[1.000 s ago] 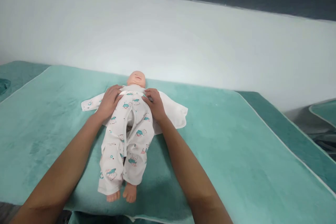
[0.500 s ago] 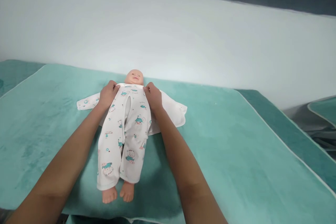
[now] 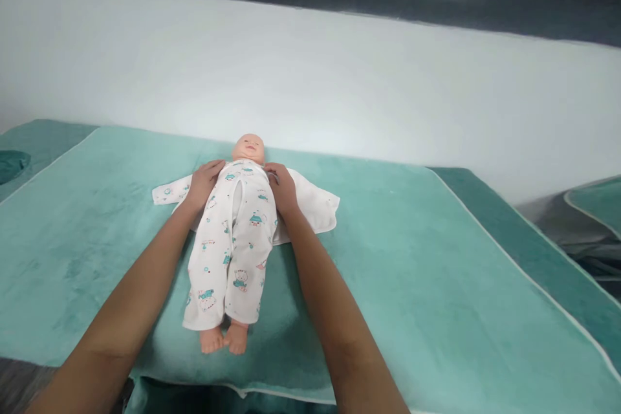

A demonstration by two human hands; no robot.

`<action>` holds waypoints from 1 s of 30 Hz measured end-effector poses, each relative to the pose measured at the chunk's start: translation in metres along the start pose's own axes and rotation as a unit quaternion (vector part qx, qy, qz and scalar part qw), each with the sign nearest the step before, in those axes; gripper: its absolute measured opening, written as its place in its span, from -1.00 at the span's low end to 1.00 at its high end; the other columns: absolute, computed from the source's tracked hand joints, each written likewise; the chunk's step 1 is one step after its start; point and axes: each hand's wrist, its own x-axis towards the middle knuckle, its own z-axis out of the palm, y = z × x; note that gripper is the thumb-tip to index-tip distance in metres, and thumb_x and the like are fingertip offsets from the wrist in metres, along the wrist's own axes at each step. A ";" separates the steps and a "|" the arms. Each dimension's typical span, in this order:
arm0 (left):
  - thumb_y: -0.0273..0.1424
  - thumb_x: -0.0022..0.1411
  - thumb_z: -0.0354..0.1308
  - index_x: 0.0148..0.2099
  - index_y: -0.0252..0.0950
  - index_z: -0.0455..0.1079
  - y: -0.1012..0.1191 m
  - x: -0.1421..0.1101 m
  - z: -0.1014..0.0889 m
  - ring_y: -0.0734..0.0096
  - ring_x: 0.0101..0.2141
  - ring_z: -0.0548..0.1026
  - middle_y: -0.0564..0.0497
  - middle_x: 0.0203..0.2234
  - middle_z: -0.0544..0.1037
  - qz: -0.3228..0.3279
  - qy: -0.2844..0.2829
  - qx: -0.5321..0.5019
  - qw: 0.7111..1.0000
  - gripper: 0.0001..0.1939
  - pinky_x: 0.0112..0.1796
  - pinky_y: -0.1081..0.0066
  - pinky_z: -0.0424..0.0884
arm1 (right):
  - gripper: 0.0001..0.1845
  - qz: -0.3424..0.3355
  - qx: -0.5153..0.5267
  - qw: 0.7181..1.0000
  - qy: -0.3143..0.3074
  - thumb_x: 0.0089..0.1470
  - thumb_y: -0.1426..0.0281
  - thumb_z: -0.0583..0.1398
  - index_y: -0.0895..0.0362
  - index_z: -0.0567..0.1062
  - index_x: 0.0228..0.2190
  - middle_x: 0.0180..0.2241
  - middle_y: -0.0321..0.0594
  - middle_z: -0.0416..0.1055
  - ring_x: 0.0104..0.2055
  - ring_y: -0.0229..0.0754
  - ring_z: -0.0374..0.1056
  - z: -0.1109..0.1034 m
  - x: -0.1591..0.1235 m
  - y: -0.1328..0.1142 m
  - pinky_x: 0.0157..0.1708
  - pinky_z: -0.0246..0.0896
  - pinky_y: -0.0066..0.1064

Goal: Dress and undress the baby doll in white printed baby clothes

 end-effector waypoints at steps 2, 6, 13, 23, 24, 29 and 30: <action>-0.48 0.38 -0.08 0.25 -0.22 0.44 0.000 -0.010 -0.004 0.10 0.16 0.40 -0.11 0.23 0.47 0.016 -0.003 0.009 1.000 -0.51 0.19 0.13 0.25 | -0.72 -0.012 -0.008 1.000 0.011 0.13 0.32 0.13 0.04 0.53 -0.14 0.03 -0.15 0.50 0.13 -0.07 0.36 -0.002 -0.012 -0.002 0.21 0.19 -0.14; -0.47 0.37 -0.04 0.23 -0.24 0.44 0.003 -0.039 -0.015 0.11 0.18 0.37 -0.13 0.21 0.47 0.035 0.030 0.026 0.999 -0.54 0.22 0.09 0.24 | -0.72 0.024 -0.001 0.998 0.062 0.13 0.25 0.17 0.06 0.52 -0.14 -0.01 -0.12 0.51 0.08 -0.07 0.39 -0.004 -0.040 -0.006 0.15 0.27 -0.17; -0.41 0.31 0.03 0.03 -0.31 0.49 0.024 -0.082 -0.031 0.06 -0.03 0.47 -0.22 -0.05 0.57 -0.061 -0.004 0.030 0.998 -0.69 0.03 0.13 0.37 | -0.76 0.189 -0.037 0.981 0.026 0.00 0.24 0.22 0.10 0.54 -0.30 -0.27 -0.19 0.60 -0.20 -0.07 0.47 -0.015 -0.066 -0.014 -0.11 0.33 -0.23; -0.32 0.05 0.14 -0.05 -0.31 0.44 0.062 -0.085 -0.036 0.09 -0.07 0.53 -0.11 -0.15 0.64 -0.221 -0.019 -0.290 0.931 -0.61 -0.01 0.22 0.43 | -0.67 0.276 0.199 0.940 -0.025 -0.04 0.14 0.33 0.16 0.60 -0.35 -0.41 -0.22 0.61 -0.31 -0.08 0.48 -0.017 -0.061 -0.019 -0.26 0.39 -0.29; -0.30 0.05 0.15 -0.05 -0.31 0.44 0.066 -0.085 -0.038 0.07 -0.05 0.53 -0.11 -0.13 0.64 -0.234 -0.023 -0.327 0.915 -0.60 0.00 0.20 0.44 | -0.67 0.283 0.227 0.931 -0.025 -0.04 0.15 0.34 0.16 0.60 -0.34 -0.40 -0.20 0.61 -0.30 -0.07 0.49 -0.016 -0.062 -0.022 -0.24 0.40 -0.27; -0.24 0.05 0.27 -0.12 -0.30 0.54 0.076 -0.089 -0.040 -0.06 0.01 0.52 -0.13 -0.11 0.64 -0.261 -0.038 -0.445 0.856 -0.65 0.03 0.13 0.43 | -0.69 0.305 0.260 0.914 -0.058 -0.22 0.37 0.36 0.16 0.60 -0.32 -0.35 -0.17 0.64 -0.25 -0.03 0.52 -0.015 -0.064 -0.029 -0.13 0.43 -0.20; -0.25 0.03 0.31 -0.15 -0.30 0.56 0.076 -0.090 -0.039 -0.08 0.00 0.52 -0.12 -0.14 0.65 -0.272 -0.032 -0.457 0.846 -0.66 0.03 0.12 0.44 | -0.68 0.302 0.244 0.919 -0.067 -0.25 0.41 0.36 0.16 0.60 -0.32 -0.34 -0.17 0.65 -0.24 -0.03 0.52 -0.015 -0.064 -0.030 -0.13 0.44 -0.21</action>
